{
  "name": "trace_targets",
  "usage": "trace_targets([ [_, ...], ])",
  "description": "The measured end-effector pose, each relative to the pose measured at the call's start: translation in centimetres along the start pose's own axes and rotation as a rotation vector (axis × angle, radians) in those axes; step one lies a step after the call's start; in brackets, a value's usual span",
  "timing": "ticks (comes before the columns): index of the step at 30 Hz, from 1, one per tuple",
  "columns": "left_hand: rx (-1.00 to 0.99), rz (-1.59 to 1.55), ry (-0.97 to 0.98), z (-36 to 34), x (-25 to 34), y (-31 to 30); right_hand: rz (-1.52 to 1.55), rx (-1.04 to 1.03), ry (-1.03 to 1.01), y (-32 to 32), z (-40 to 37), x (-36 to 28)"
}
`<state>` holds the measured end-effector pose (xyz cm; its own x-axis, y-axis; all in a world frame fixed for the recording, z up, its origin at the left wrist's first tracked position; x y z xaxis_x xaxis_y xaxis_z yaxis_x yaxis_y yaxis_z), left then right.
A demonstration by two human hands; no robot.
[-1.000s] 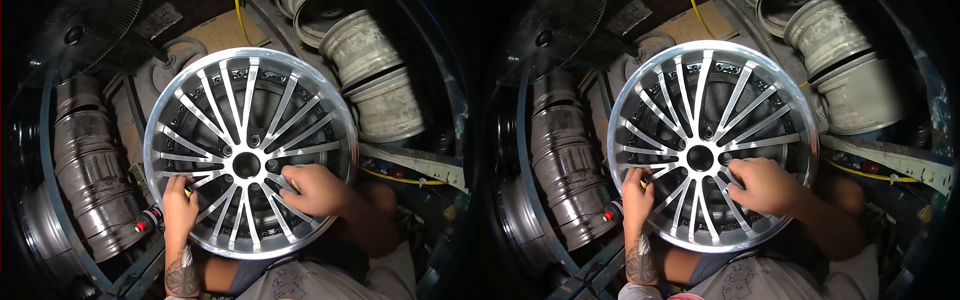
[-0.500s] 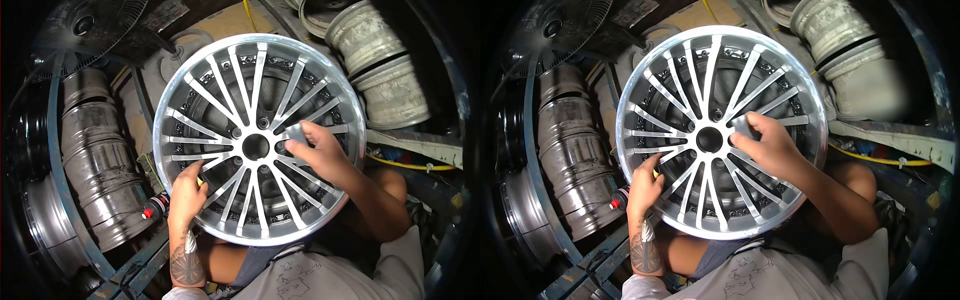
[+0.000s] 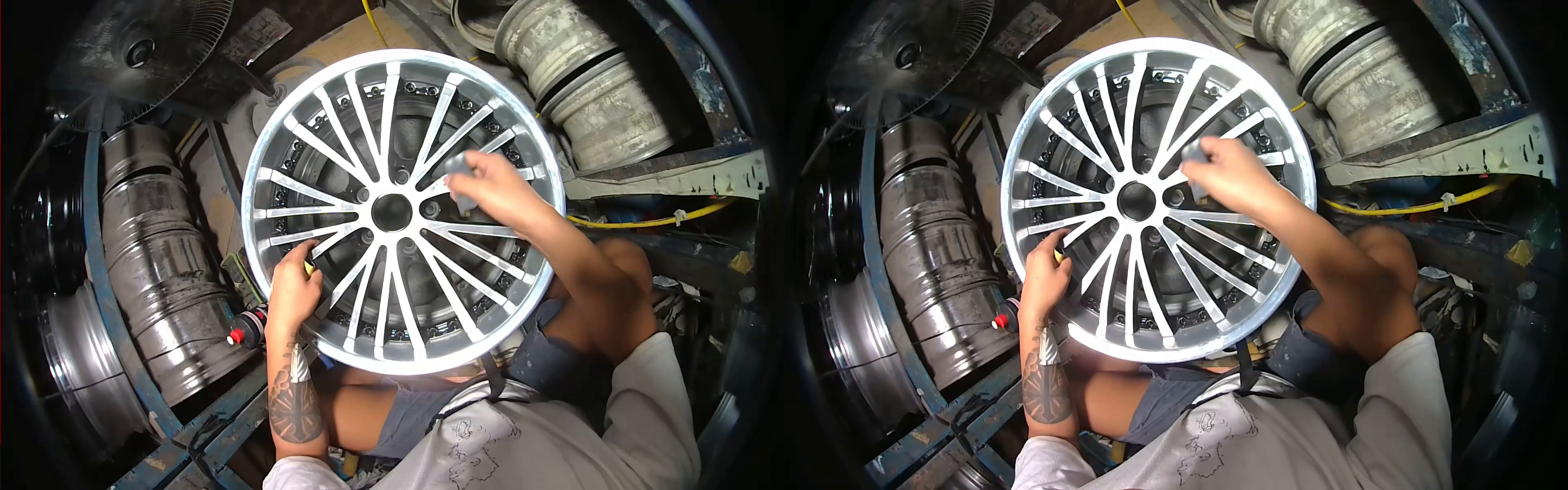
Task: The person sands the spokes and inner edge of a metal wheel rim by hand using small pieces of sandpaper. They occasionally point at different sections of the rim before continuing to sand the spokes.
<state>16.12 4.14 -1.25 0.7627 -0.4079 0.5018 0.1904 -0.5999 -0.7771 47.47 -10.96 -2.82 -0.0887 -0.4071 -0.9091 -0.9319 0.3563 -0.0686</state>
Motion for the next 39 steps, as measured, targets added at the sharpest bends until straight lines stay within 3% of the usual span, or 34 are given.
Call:
trace_targets([
  [3,0.015,0.028,-0.032,0.2,-0.6,0.2,0.443,0.210,-0.141,-1.0,-0.1,-0.1],
  [8,0.062,0.017,-0.084,0.2,-0.5,0.6,0.613,0.549,-0.182,0.5,1.5,0.1],
  [11,0.104,0.025,-0.061,0.0,-0.8,1.0,0.480,0.678,-0.154,1.5,2.0,0.4],
  [14,0.112,0.031,-0.083,-0.9,-1.1,1.9,0.608,0.607,-0.201,1.6,2.3,-1.3],
  [19,0.004,0.106,-0.136,-7.1,2.6,7.0,0.258,0.272,-0.181,3.1,8.4,-3.9],
  [21,-0.094,-0.135,-0.132,-10.0,6.1,11.0,0.096,0.044,-0.226,6.3,11.6,-5.5],
  [22,-0.114,-0.171,0.055,-10.8,7.5,15.7,0.035,-0.080,-0.197,8.5,12.7,-5.8],
  [23,-0.233,-0.322,-0.025,-11.1,9.9,18.4,-0.070,-0.179,-0.223,10.8,14.2,-5.9],
  [24,-0.178,-0.611,-0.217,-11.2,12.4,18.9,-0.175,-0.279,-0.257,13.4,15.1,-6.0],
  [26,-0.187,-0.875,-0.178,-9.7,16.2,20.6,-0.163,-0.443,-0.239,18.5,13.7,-6.7],
  [28,-0.385,-1.005,-0.217,-7.3,18.3,22.0,-0.220,-0.631,-0.343,22.1,13.4,-5.5],
  [29,-0.332,-1.130,-0.221,-6.4,19.1,22.4,-0.284,-0.675,-0.363,22.8,12.9,-5.5],
  [33,-0.338,-1.516,-0.248,-6.5,20.9,21.7,-0.133,-0.568,-0.438,22.6,13.4,-4.7],
  [35,-0.341,-1.487,-0.205,-7.5,21.1,21.5,-0.213,-0.550,-0.433,22.6,13.7,-4.9],
  [36,-0.465,-1.303,-0.140,-8.3,21.2,19.8,-0.280,-0.535,-0.413,22.5,12.9,-5.2],
  [37,-0.573,-1.115,-0.055,-9.2,21.3,18.0,-0.350,-0.388,-0.550,22.3,11.6,-5.9],
  [38,-0.564,-0.926,0.110,-9.8,22.0,17.6,-0.456,-0.281,-0.685,21.5,9.7,-6.4],
  [39,-0.595,-0.916,0.245,-10.7,22.1,16.1,-0.574,-0.263,-0.647,21.2,6.0,-7.9],
])
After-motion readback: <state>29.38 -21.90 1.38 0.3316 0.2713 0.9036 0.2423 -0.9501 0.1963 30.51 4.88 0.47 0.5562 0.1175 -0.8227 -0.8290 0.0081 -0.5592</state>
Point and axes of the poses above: each hand's wrist, its own z-axis towards the middle knuckle, its own y-axis out of the palm, x = y × z, the point moved 6 cm from there along z, towards the middle knuckle, and after that the axes turned 3 degrees about -x, right-handed, at the moved point
